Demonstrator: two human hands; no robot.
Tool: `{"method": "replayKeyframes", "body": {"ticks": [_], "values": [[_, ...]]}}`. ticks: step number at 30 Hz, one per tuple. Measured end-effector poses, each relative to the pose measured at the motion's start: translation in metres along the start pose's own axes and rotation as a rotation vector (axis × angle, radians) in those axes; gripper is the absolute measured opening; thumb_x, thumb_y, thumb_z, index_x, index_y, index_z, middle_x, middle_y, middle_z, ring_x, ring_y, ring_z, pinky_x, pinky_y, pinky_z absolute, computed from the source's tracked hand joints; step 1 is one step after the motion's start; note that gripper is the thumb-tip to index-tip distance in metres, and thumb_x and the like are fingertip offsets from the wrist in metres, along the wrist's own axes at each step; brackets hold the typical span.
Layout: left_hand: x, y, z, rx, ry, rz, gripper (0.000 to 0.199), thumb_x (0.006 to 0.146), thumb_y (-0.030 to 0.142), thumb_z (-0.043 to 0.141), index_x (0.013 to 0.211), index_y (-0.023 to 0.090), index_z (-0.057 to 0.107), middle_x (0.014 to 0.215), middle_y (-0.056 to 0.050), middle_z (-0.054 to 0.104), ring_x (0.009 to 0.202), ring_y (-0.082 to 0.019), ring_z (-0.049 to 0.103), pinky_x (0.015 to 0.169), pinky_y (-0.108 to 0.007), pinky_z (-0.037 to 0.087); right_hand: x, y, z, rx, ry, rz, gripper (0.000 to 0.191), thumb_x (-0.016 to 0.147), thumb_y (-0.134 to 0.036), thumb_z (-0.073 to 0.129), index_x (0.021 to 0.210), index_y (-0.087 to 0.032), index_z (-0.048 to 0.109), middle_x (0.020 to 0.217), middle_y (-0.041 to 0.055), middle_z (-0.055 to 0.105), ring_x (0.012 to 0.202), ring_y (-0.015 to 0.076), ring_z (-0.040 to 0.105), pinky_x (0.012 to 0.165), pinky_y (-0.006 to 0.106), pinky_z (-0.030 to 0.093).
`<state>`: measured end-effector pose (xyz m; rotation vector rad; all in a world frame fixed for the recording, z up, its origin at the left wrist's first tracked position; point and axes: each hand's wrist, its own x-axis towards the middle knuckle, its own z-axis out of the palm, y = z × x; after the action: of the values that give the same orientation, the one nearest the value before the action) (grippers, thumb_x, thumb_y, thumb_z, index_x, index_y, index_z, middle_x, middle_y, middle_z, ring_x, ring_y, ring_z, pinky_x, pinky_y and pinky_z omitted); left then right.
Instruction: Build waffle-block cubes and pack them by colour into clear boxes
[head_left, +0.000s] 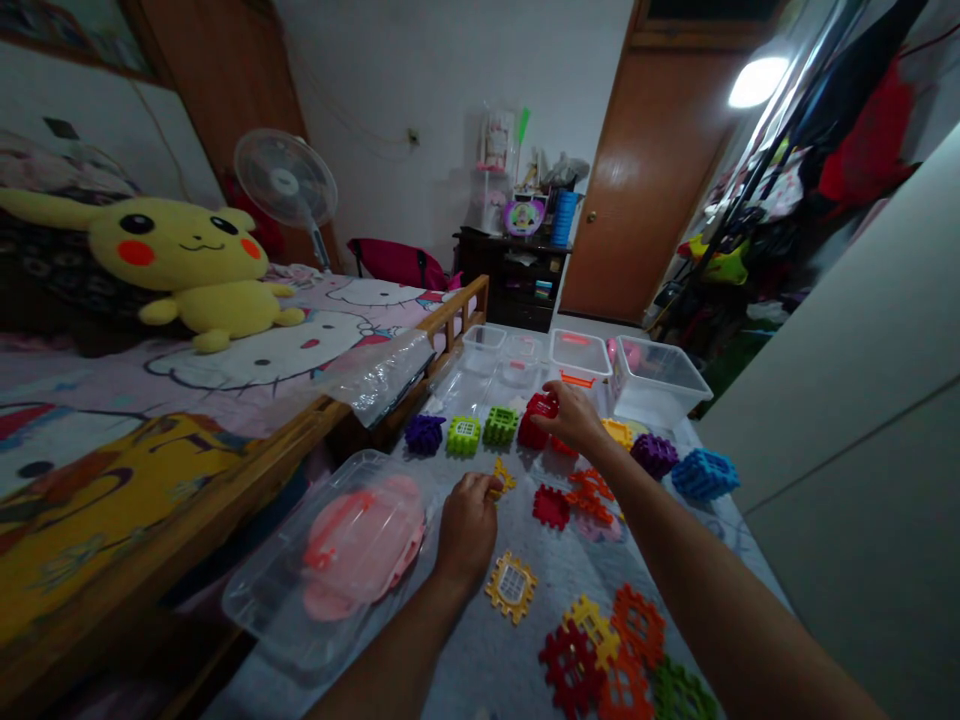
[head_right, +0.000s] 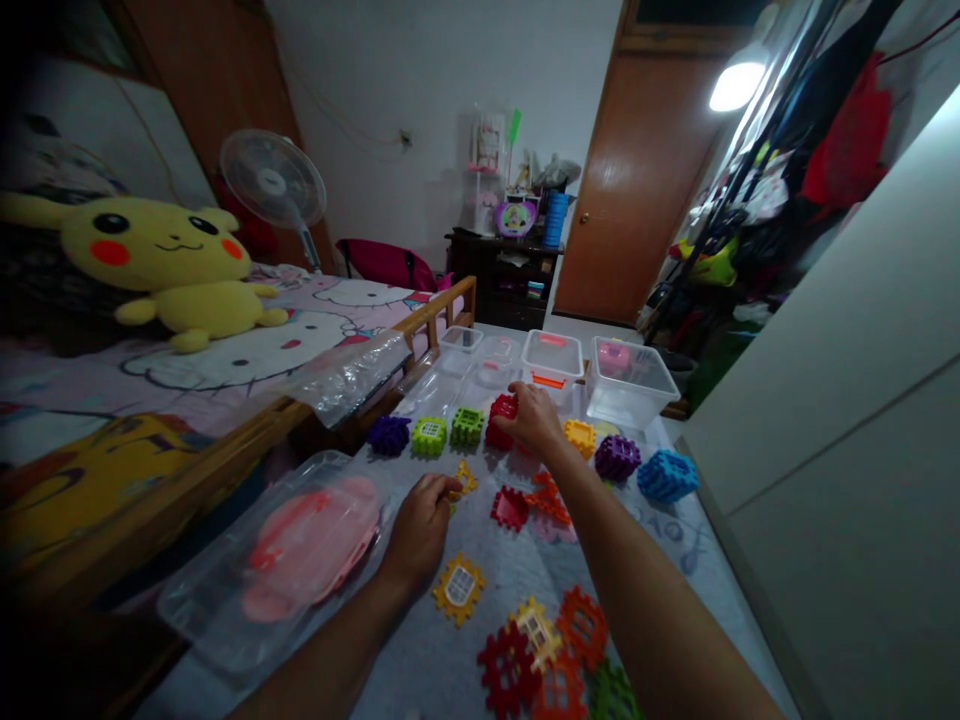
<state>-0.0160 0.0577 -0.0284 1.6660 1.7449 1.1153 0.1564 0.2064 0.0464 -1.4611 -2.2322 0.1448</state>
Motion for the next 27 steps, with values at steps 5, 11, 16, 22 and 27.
{"method": "replayKeyframes", "body": {"ticks": [5, 11, 16, 22, 27], "values": [[0.001, 0.0, 0.001, 0.021, -0.001, 0.005, 0.033, 0.077, 0.003, 0.039, 0.091, 0.018, 0.066, 0.097, -0.007, 0.064, 0.096, -0.02, 0.06, 0.09, -0.034, 0.045, -0.001, 0.002, 0.008, -0.04, -0.048, -0.013, 0.052, 0.07, -0.033, 0.072, 0.116, -0.015, 0.059, 0.105, 0.0127, 0.067, 0.101, 0.0284, 0.059, 0.091, 0.04, 0.043], [0.001, 0.001, 0.0, 0.02, -0.004, 0.007, 0.032, 0.076, 0.003, 0.041, 0.091, 0.018, 0.065, 0.097, -0.007, 0.064, 0.096, -0.02, 0.06, 0.091, -0.034, 0.046, -0.01, -0.001, -0.001, -0.036, -0.034, -0.012, 0.062, 0.071, -0.036, 0.073, 0.126, -0.015, 0.054, 0.121, 0.0161, 0.06, 0.114, 0.0312, 0.054, 0.095, 0.043, 0.043], [0.001, 0.005, -0.003, -0.001, -0.011, -0.006, 0.033, 0.075, 0.004, 0.041, 0.092, 0.018, 0.065, 0.098, -0.007, 0.064, 0.098, -0.02, 0.06, 0.093, -0.035, 0.046, -0.052, 0.0, -0.03, 0.089, 0.027, -0.095, 0.045, 0.079, -0.03, 0.066, 0.121, -0.018, 0.055, 0.12, 0.0125, 0.059, 0.112, 0.0266, 0.055, 0.096, 0.042, 0.044], [0.001, 0.006, -0.004, -0.068, -0.034, -0.012, 0.031, 0.077, 0.006, 0.04, 0.091, 0.018, 0.065, 0.098, -0.006, 0.065, 0.097, -0.019, 0.062, 0.093, -0.034, 0.047, -0.135, -0.015, -0.033, 0.092, -0.309, -0.124, 0.018, 0.082, -0.015, 0.059, 0.099, -0.019, 0.065, 0.097, 0.0075, 0.067, 0.094, 0.0215, 0.061, 0.085, 0.034, 0.047], [0.001, 0.006, -0.005, -0.157, -0.008, -0.042, 0.029, 0.078, 0.01, 0.041, 0.091, 0.018, 0.065, 0.098, -0.006, 0.067, 0.095, -0.019, 0.063, 0.089, -0.034, 0.049, -0.158, -0.03, -0.013, -0.025, -0.322, -0.094, 0.024, 0.08, -0.009, 0.06, 0.102, -0.017, 0.066, 0.105, 0.0092, 0.066, 0.099, 0.0239, 0.057, 0.088, 0.035, 0.045]]}}
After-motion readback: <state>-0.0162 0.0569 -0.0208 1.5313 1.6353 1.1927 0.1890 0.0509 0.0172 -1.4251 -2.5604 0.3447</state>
